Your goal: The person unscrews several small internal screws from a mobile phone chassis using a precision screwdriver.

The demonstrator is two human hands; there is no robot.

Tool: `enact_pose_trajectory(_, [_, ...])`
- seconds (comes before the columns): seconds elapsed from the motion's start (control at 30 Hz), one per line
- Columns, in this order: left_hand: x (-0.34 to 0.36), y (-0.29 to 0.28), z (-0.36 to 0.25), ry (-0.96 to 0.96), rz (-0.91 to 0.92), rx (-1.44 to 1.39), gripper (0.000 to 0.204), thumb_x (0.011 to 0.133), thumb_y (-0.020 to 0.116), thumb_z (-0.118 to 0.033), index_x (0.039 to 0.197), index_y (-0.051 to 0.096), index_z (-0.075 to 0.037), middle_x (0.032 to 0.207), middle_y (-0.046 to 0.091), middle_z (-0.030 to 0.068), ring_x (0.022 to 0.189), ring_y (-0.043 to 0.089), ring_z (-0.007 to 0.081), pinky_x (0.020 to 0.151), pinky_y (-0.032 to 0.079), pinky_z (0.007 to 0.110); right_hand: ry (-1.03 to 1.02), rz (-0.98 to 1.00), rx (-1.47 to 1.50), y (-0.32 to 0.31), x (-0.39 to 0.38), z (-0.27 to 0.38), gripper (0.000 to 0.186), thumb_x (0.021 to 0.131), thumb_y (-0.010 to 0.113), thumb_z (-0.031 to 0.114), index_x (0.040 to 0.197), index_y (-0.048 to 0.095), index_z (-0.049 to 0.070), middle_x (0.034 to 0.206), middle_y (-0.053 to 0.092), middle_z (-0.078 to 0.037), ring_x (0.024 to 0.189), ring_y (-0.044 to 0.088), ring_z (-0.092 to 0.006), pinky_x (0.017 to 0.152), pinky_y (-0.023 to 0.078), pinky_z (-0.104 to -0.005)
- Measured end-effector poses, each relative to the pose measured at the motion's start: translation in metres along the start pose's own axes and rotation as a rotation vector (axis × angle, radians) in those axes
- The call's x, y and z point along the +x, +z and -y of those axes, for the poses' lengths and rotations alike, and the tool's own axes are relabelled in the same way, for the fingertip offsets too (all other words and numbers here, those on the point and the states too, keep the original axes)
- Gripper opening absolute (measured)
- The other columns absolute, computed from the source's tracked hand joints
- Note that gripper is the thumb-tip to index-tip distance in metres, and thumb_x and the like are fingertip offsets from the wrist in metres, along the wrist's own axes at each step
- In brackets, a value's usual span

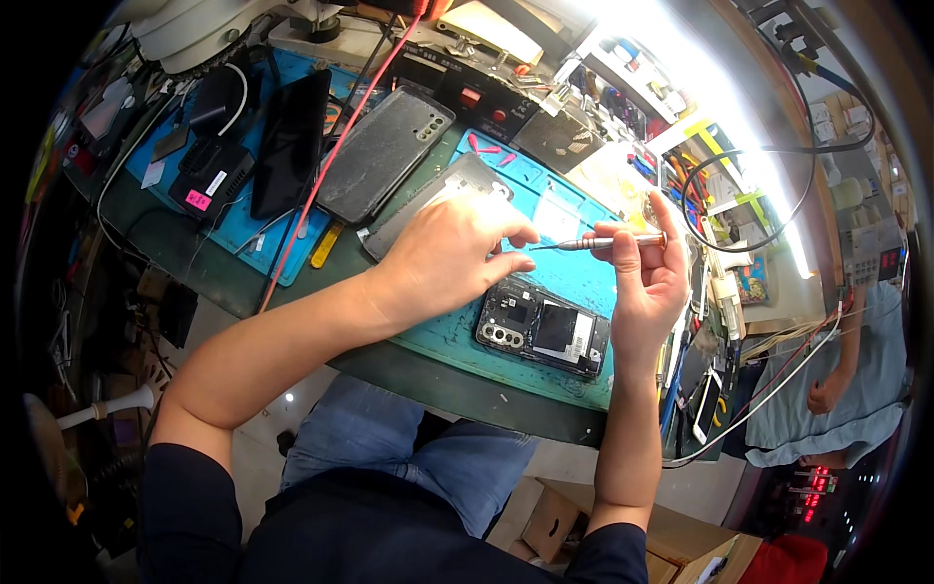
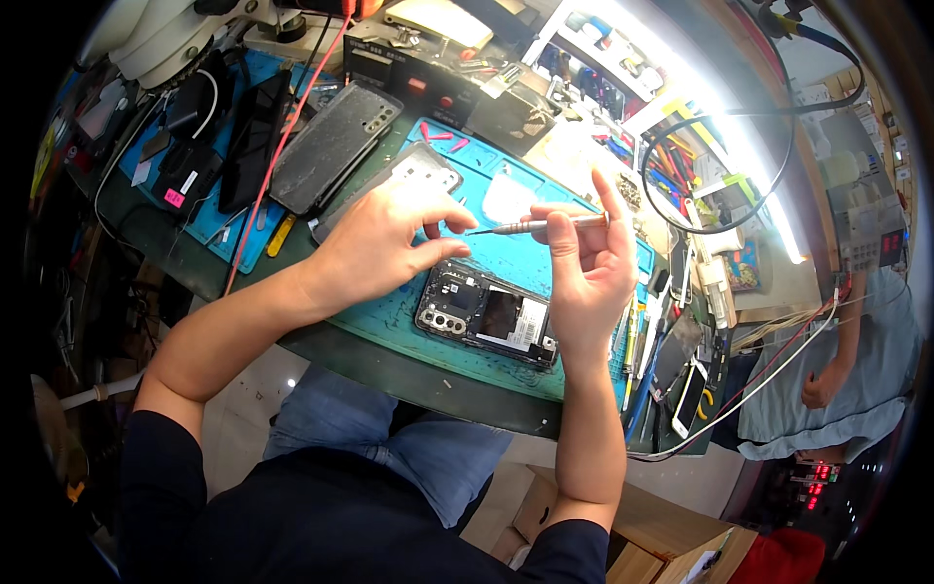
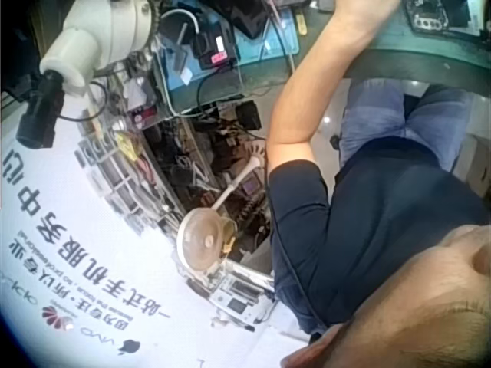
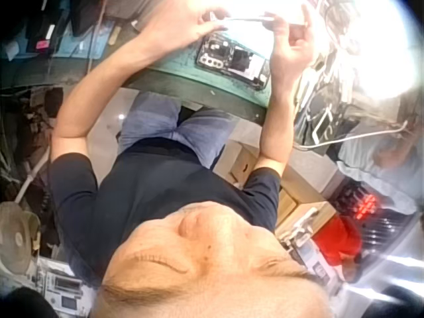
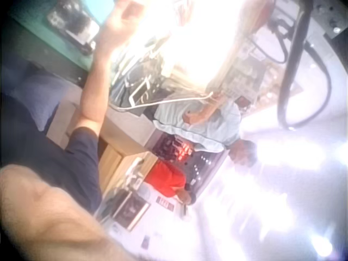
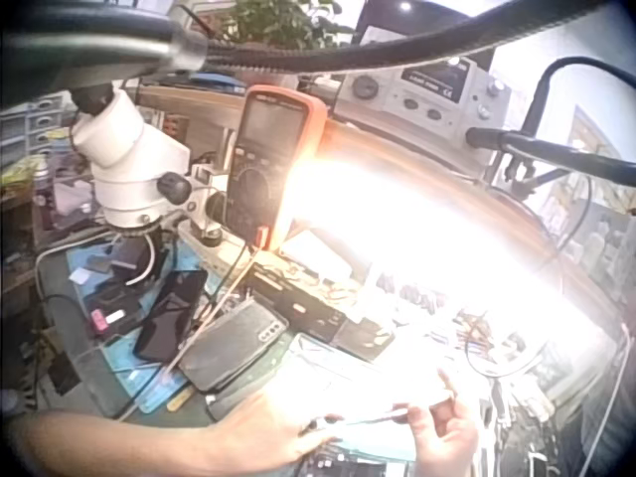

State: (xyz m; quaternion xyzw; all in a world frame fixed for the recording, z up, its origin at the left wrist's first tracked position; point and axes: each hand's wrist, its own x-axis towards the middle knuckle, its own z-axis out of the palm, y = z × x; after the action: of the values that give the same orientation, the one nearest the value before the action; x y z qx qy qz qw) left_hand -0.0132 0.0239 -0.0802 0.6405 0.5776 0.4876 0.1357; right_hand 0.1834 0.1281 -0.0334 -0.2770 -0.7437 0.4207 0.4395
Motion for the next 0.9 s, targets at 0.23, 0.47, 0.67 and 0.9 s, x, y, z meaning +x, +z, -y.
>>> enact_pose_trajectory(0.23, [0.001, -0.003, -0.007, -0.067, 0.001, -0.029, 0.013, 0.090, 0.082, -0.013, 0.095, 0.077, -0.003, 0.082, 0.074, 0.0101, 0.073, 0.070, 0.0212, 0.065, 0.054, 0.035, -0.011, -0.009, -0.011, -0.001, -0.003, 0.004, 0.057, 0.106, 0.067, 0.011, 0.156, 0.044, -0.004, 0.104, 0.079, -0.013, 0.093, 0.075, -0.0159, 0.088, 0.058, -0.0288])
enact_pose_trajectory(0.47, [0.002, -0.003, -0.005, -0.019, 0.028, -0.023, 0.014, 0.088, 0.084, -0.014, 0.089, 0.074, -0.004, 0.078, 0.072, 0.0086, 0.073, 0.068, 0.0227, 0.066, 0.053, 0.036, -0.085, 0.052, -0.024, 0.001, -0.008, 0.002, 0.057, 0.105, 0.067, 0.008, 0.155, 0.043, -0.005, 0.104, 0.079, -0.014, 0.095, 0.076, -0.0187, 0.090, 0.059, -0.0322])
enact_pose_trajectory(0.67, [-0.001, -0.002, -0.005, 0.116, 0.021, 0.166, 0.015, 0.085, 0.085, -0.015, 0.088, 0.073, -0.007, 0.083, 0.071, 0.0069, 0.080, 0.068, 0.0263, 0.071, 0.054, 0.038, -0.230, 0.250, 0.014, -0.004, -0.008, -0.001, 0.059, 0.107, 0.060, 0.005, 0.159, 0.035, -0.005, 0.109, 0.076, -0.019, 0.100, 0.076, -0.0255, 0.094, 0.061, -0.0387])
enact_pose_trajectory(0.9, [-0.007, -0.001, -0.006, 0.163, 0.104, 0.241, 0.015, 0.085, 0.084, -0.017, 0.088, 0.073, -0.008, 0.086, 0.071, 0.0061, 0.084, 0.069, 0.0272, 0.075, 0.055, 0.040, -0.299, 0.317, -0.278, -0.012, -0.011, 0.013, 0.057, 0.100, 0.070, 0.001, 0.151, 0.047, -0.007, 0.100, 0.078, -0.015, 0.096, 0.076, -0.0211, 0.092, 0.059, -0.0357])
